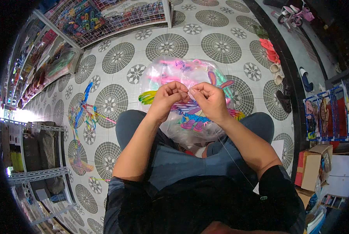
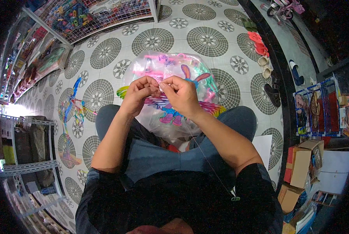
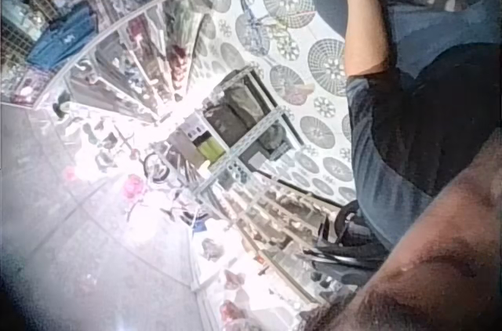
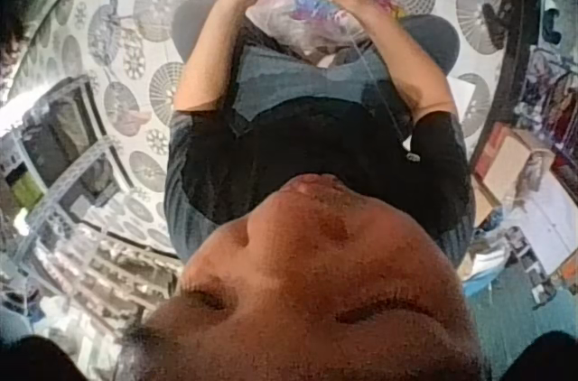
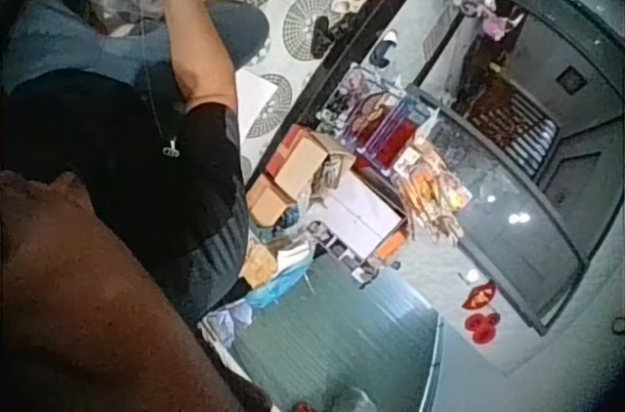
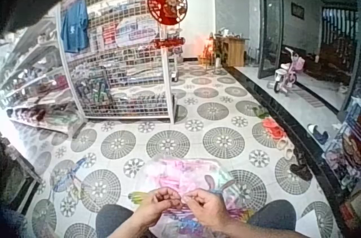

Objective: Assembling and organizing toy fishing rods and colorful butterfly toys on a low seat in a store.

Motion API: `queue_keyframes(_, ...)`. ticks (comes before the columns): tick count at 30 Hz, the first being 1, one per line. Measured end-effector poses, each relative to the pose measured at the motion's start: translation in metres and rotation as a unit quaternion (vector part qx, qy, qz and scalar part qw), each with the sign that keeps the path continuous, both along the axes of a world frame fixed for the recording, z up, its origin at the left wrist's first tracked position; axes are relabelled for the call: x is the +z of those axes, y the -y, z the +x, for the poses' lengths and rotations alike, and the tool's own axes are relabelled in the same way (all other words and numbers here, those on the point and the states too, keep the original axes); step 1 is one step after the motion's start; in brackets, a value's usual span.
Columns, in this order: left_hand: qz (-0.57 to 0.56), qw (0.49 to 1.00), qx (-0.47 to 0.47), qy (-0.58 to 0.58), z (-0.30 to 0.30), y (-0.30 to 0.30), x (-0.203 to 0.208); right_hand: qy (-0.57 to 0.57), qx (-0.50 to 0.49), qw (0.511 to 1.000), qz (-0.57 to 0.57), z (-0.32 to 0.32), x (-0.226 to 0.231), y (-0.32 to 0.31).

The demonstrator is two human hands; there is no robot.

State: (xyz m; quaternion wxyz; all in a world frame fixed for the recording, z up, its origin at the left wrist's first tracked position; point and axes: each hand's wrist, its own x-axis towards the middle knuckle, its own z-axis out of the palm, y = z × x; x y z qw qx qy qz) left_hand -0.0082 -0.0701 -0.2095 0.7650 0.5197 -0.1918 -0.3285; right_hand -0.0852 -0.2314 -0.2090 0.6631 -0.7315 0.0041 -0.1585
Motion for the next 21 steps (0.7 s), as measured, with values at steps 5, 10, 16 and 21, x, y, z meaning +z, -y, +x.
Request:
queue_keyframes(5, 0.008, 1.000, 0.012, 0.011, 0.0005, 0.0003, -0.0008, -0.032, 0.027, 0.999, -0.023, -0.0025, 0.0053, 0.0009)
queue_keyframes(10, 0.021, 0.999, 0.021, 0.029, -0.0020, 0.0017, -0.0005, -0.020, 0.017, 1.000, -0.007, -0.0017, 0.0026, -0.0001)
queue_keyframes(16, 0.034, 0.998, 0.012, 0.043, -0.0025, 0.0022, 0.0008, -0.014, 0.009, 0.999, 0.036, -0.0017, 0.0021, -0.0005)
queue_keyframes(21, 0.038, 0.998, 0.021, 0.046, -0.0017, 0.0025, 0.0000, -0.016, 0.003, 0.999, 0.031, -0.0018, -0.0012, 0.0007)
